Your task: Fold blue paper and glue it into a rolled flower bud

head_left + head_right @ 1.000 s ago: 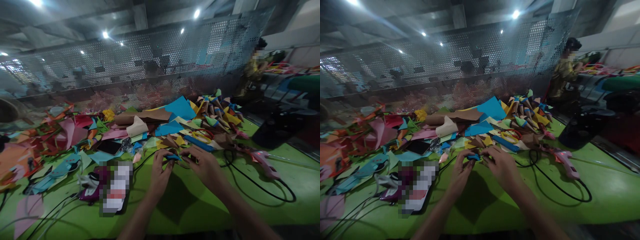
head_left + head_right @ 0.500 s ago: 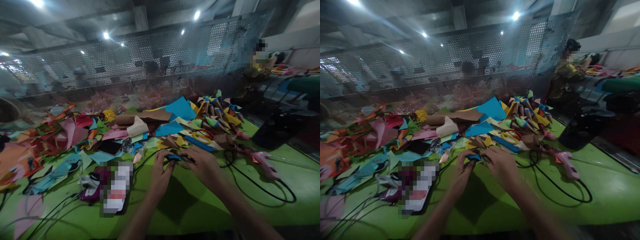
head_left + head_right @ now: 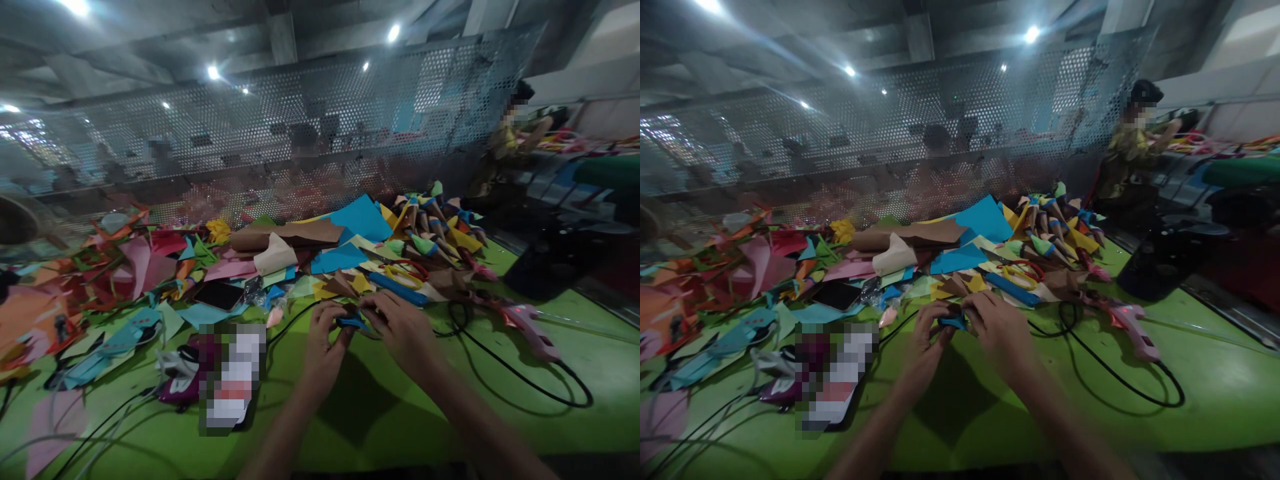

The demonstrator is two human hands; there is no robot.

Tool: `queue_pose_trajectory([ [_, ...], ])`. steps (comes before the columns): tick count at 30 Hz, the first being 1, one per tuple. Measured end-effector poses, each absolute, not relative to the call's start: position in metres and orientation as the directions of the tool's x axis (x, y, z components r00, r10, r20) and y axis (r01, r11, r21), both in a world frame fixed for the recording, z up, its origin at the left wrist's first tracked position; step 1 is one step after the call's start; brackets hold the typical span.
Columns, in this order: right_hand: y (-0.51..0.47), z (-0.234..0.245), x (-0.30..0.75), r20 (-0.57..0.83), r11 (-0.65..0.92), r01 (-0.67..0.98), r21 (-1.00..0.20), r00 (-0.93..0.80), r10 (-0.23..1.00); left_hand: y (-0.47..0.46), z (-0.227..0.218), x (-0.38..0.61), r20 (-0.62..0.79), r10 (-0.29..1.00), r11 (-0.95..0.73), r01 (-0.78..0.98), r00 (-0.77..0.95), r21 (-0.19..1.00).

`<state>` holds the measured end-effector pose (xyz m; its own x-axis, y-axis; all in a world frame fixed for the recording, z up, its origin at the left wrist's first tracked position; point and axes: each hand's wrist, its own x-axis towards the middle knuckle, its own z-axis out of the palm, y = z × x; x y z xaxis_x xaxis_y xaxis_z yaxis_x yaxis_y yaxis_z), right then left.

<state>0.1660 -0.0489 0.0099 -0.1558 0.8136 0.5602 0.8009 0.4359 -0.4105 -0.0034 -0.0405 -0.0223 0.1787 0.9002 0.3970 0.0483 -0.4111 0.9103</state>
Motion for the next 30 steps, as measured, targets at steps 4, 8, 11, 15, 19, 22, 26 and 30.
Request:
queue_pose_trajectory([
  [4, -0.056, 0.011, 0.167, 0.539, 0.348, 0.746, -0.568, 0.018, 0.842, -0.041, -0.022, -0.003, 0.411, 0.896, -0.425, 0.059, 0.167, 0.903],
  [8, -0.067, 0.014, 0.168, 0.495, 0.338, 0.7, -0.629, 0.026, 0.869, -0.042, -0.02, -0.002, 0.411, 0.893, -0.428, 0.064, 0.181, 0.902],
  [11, -0.071, 0.014, 0.166, 0.482, 0.352, 0.7, -0.621, -0.013, 0.876, -0.042, -0.02, -0.001, 0.417, 0.892, -0.433, 0.062, 0.177, 0.899],
  [15, -0.069, 0.007, 0.163, 0.514, 0.356, 0.719, -0.597, 0.002, 0.858, -0.042, -0.021, 0.0, 0.427, 0.887, -0.446, 0.086, 0.174, 0.891],
  [19, -0.066, 0.002, 0.161, 0.53, 0.371, 0.697, -0.613, 0.015, 0.848, -0.042, -0.021, -0.001, 0.437, 0.881, -0.457, 0.091, 0.181, 0.885],
  [22, -0.065, 0.001, 0.16, 0.527, 0.362, 0.69, -0.627, 0.034, 0.849, -0.042, -0.021, -0.001, 0.436, 0.882, -0.456, 0.092, 0.18, 0.885],
  [26, -0.064, 0.001, 0.16, 0.531, 0.348, 0.72, -0.6, 0.033, 0.847, -0.042, -0.022, 0.0, 0.446, 0.876, -0.467, 0.098, 0.183, 0.879],
  [30, -0.062, 0.002, 0.159, 0.521, 0.307, 0.759, -0.574, 0.049, 0.852, -0.044, -0.021, 0.0, 0.451, 0.873, -0.477, 0.126, 0.187, 0.87],
])
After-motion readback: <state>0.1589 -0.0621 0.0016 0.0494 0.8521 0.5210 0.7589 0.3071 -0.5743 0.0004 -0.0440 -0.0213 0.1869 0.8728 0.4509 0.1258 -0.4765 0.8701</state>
